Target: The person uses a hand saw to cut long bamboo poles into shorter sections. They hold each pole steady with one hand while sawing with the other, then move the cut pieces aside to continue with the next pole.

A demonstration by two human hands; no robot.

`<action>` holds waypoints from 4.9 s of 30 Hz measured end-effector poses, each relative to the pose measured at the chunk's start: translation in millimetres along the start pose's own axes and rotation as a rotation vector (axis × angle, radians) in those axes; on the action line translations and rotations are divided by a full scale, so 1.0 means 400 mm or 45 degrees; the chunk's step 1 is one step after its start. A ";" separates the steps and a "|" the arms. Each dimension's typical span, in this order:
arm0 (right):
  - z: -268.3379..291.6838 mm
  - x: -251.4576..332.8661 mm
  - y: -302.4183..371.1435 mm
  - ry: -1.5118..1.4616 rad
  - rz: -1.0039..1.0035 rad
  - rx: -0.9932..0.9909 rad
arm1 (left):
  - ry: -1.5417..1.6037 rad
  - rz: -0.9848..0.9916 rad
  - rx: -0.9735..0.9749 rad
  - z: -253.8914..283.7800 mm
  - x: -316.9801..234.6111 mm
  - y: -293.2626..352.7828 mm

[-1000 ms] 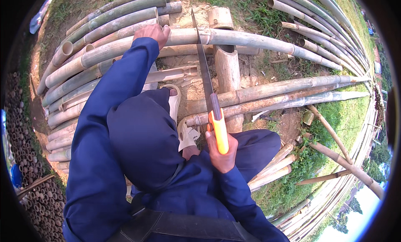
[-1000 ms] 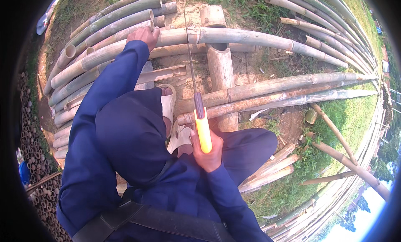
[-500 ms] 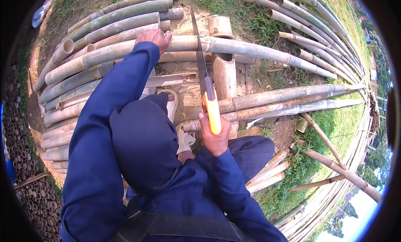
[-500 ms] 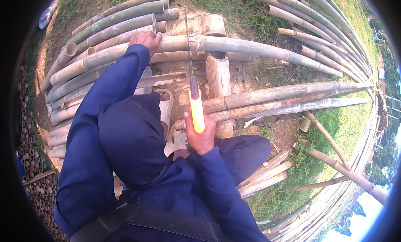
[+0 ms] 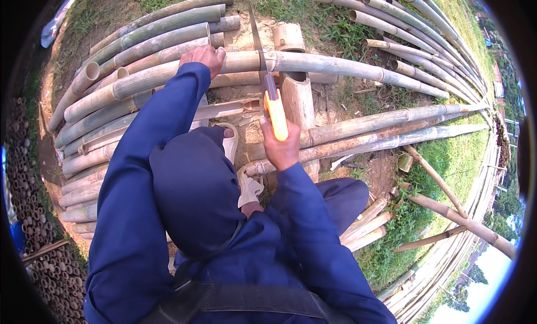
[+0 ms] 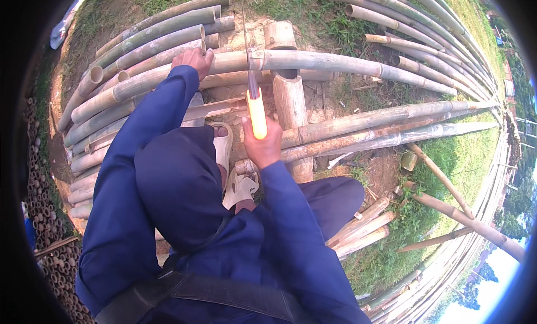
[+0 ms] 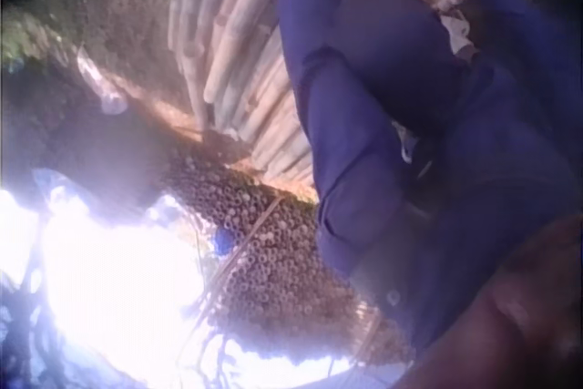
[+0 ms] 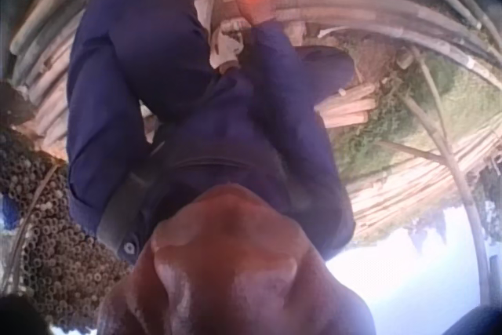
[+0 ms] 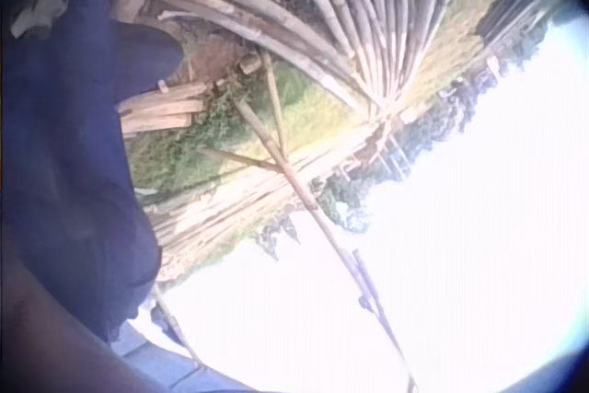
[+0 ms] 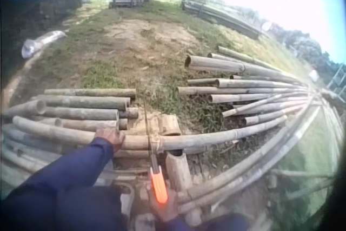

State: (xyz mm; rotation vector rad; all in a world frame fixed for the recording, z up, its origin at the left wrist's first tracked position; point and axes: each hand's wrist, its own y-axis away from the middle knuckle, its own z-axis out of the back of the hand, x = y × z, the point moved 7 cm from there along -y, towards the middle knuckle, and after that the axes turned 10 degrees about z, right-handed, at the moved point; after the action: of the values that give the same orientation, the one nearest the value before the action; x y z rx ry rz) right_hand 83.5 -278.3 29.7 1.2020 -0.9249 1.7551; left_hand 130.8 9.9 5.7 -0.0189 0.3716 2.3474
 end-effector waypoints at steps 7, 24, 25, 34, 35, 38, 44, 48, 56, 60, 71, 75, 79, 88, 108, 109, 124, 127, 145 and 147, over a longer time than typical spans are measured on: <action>0.139 0.089 0.320 0.013 -0.251 0.105 | 0.096 -0.044 -0.056 -0.010 0.026 0.003; 0.128 0.138 0.217 0.025 -0.278 0.058 | 0.068 0.043 0.035 -0.033 0.038 -0.011; 0.098 0.105 0.142 0.017 -0.236 0.081 | 0.059 0.038 0.046 -0.031 0.035 -0.014; 0.052 0.072 0.067 0.076 -0.074 0.082 | 0.069 0.021 -0.046 -0.022 0.037 -0.019; 0.090 0.106 0.164 -0.026 -0.215 0.132 | 0.064 0.039 -0.050 -0.032 0.048 -0.013; 0.193 0.198 0.355 0.084 -0.398 0.159 | 0.065 0.011 -0.067 -0.018 0.039 -0.006; 0.023 0.032 -0.011 0.093 -0.041 0.023 | 0.107 -0.042 -0.066 -0.039 0.026 -0.023; -0.013 0.036 -0.110 0.064 -0.087 0.010 | 0.067 -0.011 -0.019 -0.020 0.005 -0.008; 0.169 0.179 0.326 0.039 -0.282 0.061 | 0.057 0.010 0.000 -0.030 0.040 -0.018; 0.061 0.071 0.082 0.094 -0.142 0.047 | 0.077 0.007 0.033 -0.051 0.036 -0.034; 0.177 0.190 0.314 0.055 -0.232 0.112 | 0.087 0.020 0.031 -0.033 0.037 -0.029; 0.124 0.084 0.144 0.053 -0.320 0.064 | -0.058 -0.047 0.096 -0.081 0.014 -0.018; 0.122 0.169 0.024 0.057 -0.014 0.046 | 0.032 -0.045 0.012 -0.029 0.031 -0.040; 0.250 0.262 0.133 -0.122 -0.047 -0.060 | 0.168 -0.127 0.061 0.003 0.125 0.057; 0.365 0.242 0.251 -0.061 -0.056 -0.212 | 0.071 0.223 -0.347 0.033 0.824 0.167; 0.368 0.246 0.257 -0.080 -0.042 -0.208 | 0.102 0.204 -0.379 0.018 0.810 0.206; 0.597 0.334 0.386 -0.121 0.144 -0.499 | -0.107 -0.341 -0.488 -0.156 0.272 0.321; 0.668 0.328 0.433 -0.134 0.180 -0.554 | -0.099 -0.437 -0.601 -0.105 0.285 0.298; 0.878 0.289 0.573 -0.317 0.227 -1.065 | 0.018 -0.458 -0.713 0.249 0.362 0.393; 0.922 0.278 0.628 -0.281 0.174 -1.145 | -0.105 -0.477 -0.429 0.213 0.214 0.393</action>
State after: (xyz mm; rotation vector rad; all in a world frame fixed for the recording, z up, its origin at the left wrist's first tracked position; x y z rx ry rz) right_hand -33.3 -686.2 207.2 0.7339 -1.7108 1.0654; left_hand -30.8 -15.7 117.7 -0.1397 -0.0690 2.0050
